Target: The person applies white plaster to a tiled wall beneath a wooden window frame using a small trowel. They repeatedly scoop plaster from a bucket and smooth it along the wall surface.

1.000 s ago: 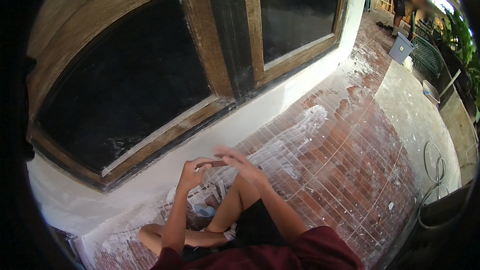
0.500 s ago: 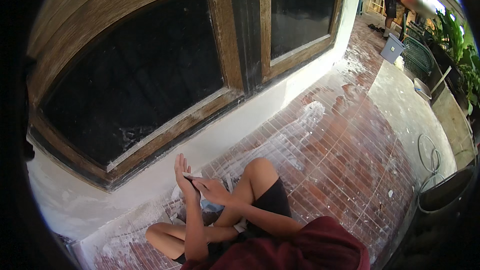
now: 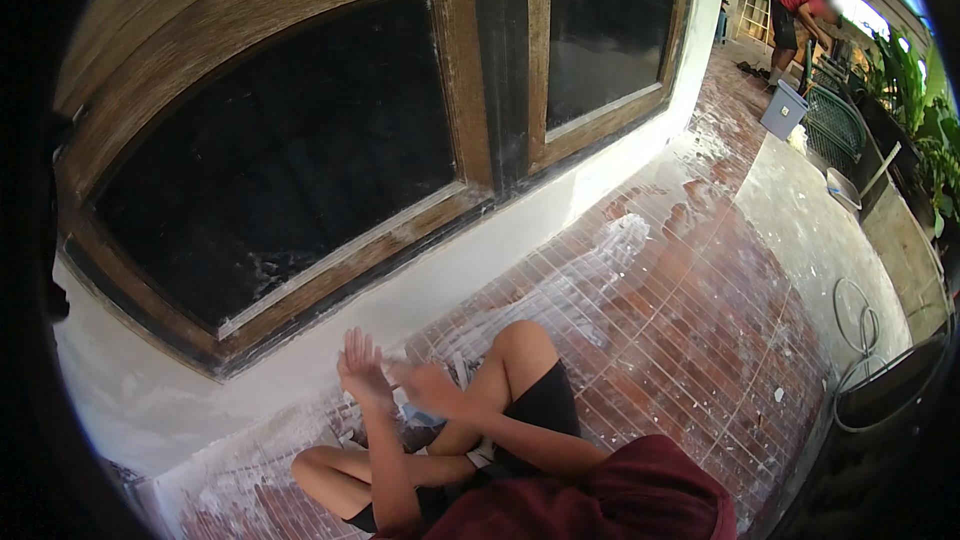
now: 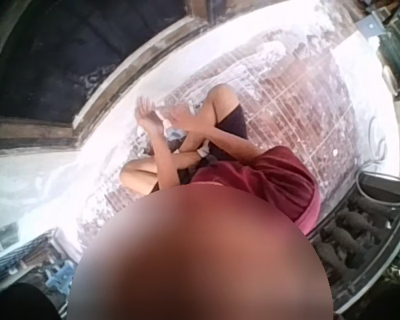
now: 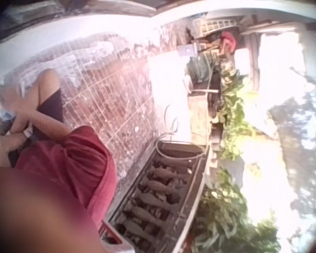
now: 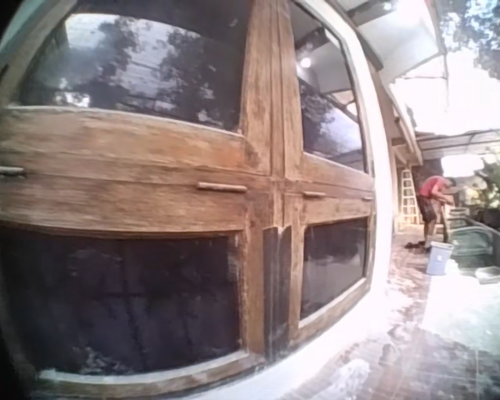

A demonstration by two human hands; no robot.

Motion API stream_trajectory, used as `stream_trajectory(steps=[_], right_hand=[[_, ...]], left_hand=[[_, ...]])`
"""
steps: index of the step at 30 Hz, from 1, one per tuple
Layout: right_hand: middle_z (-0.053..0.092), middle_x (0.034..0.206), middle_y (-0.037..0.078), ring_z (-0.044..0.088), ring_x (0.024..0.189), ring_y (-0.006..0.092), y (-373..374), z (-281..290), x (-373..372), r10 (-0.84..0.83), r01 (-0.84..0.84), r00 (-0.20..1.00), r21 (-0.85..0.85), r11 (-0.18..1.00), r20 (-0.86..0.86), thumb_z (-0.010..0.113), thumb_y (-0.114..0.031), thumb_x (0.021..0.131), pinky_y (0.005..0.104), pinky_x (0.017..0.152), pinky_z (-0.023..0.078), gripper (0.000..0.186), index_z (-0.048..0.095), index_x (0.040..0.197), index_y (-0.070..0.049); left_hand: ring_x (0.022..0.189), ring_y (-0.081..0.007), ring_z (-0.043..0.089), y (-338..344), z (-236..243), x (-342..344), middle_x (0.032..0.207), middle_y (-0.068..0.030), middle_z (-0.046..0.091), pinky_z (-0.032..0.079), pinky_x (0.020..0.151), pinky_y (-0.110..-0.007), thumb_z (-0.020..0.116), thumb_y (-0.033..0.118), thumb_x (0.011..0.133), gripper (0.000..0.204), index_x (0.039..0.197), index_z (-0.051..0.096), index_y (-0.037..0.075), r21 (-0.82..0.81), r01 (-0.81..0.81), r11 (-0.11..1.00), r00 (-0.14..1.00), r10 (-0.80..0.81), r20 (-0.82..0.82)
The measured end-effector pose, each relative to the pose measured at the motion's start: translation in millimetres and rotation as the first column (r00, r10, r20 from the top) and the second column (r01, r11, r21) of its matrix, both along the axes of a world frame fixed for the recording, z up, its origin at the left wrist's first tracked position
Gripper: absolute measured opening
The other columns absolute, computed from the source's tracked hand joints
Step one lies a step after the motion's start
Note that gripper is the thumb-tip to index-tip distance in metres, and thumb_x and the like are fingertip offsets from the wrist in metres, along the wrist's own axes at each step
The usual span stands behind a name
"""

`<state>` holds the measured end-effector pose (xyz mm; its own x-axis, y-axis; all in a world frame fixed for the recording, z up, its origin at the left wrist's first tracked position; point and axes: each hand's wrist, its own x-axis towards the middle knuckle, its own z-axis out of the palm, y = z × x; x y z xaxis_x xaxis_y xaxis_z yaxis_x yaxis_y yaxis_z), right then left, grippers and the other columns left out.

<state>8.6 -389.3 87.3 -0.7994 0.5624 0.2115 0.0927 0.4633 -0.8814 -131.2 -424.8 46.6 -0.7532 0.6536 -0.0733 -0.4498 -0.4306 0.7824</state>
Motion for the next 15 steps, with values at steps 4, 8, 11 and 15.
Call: stream_trajectory(steps=[4,8,11,15], right_hand=[[0.067,0.103,0.022,0.066,0.089,0.0393,-3,-23,-12,0.174,-0.173,0.985,-0.049,0.984,0.015,0.051,-0.024,0.098,0.0441,0.080,0.051,0.033,0.064,0.126,-0.011],[0.070,0.100,0.018,0.068,0.087,0.0352,5,-28,-10,0.261,-0.261,0.965,-0.004,0.965,0.010,0.055,-0.024,0.097,0.0395,0.080,0.052,0.029,0.067,0.122,-0.013],[0.070,0.099,0.018,0.068,0.086,0.0346,6,-18,-6,0.293,-0.294,0.955,0.001,0.956,0.050,0.057,-0.023,0.096,0.0388,0.079,0.052,0.026,0.069,0.116,-0.012],[0.071,0.095,0.016,0.068,0.084,0.0333,5,-4,-3,0.213,-0.212,0.976,0.025,0.977,-0.045,0.060,-0.023,0.094,0.0377,0.078,0.052,0.022,0.071,0.108,-0.010]], left_hand=[[0.137,-0.0286,0.040,-12,0,8,0.149,-0.0112,0.043,0.030,0.110,-0.042,0.030,0.047,0.102,0.060,0.146,0.042,0.007,-0.020,0.019,1.000,1.000,-0.019,0.011],[0.136,-0.0297,0.041,-30,-7,8,0.150,-0.0108,0.043,0.031,0.111,-0.042,0.032,0.050,0.100,0.062,0.147,0.040,0.010,0.048,0.119,0.992,0.982,-0.124,0.143],[0.135,-0.0308,0.042,-45,-13,6,0.150,-0.0111,0.043,0.032,0.110,-0.043,0.033,0.052,0.099,0.065,0.147,0.039,0.009,0.130,0.170,0.977,0.958,-0.194,0.211],[0.131,-0.0313,0.046,-62,-16,12,0.146,-0.0145,0.046,0.037,0.108,-0.044,0.034,0.053,0.099,0.067,0.146,0.039,0.005,0.248,0.268,0.931,0.902,-0.333,0.273]])
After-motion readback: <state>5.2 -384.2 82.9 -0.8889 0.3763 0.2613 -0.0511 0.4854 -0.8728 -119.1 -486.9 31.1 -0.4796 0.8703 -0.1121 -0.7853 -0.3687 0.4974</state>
